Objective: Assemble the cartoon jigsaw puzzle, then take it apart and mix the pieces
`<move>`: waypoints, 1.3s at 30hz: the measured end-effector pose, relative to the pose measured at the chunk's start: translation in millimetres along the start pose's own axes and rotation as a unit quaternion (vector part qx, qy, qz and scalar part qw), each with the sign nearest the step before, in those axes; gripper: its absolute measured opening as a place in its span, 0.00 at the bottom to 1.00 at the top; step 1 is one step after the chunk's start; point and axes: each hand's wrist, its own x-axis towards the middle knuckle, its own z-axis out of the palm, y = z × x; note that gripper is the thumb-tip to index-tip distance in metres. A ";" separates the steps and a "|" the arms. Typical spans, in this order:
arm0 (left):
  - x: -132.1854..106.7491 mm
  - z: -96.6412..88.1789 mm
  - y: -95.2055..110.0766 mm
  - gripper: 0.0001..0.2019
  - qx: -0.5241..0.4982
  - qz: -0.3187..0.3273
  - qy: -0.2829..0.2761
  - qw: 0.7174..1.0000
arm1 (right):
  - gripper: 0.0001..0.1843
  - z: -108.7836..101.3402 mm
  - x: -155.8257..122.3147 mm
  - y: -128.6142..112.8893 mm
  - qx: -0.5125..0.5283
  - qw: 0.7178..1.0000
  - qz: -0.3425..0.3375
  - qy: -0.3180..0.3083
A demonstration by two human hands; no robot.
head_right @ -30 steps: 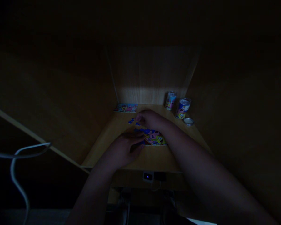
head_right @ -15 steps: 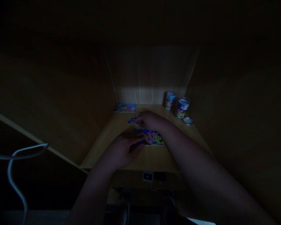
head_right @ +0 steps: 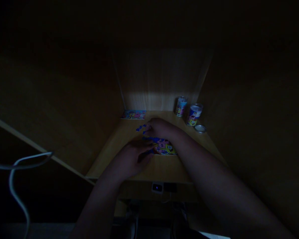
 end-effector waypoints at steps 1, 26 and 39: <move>0.1 -0.2 0.2 0.14 0.001 0.000 0.001 1.000 | 0.07 -0.1 -0.5 -1.1 0.009 1.000 0.001 -0.006; -0.1 1.1 -1.2 0.15 -0.006 0.000 -0.003 1.000 | 0.16 8.7 2.9 14.3 0.060 0.988 -0.110 0.087; -0.9 1.5 -1.9 0.14 0.003 -0.001 -0.012 1.000 | 0.15 1.3 0.0 12.7 -0.034 0.998 -0.026 0.051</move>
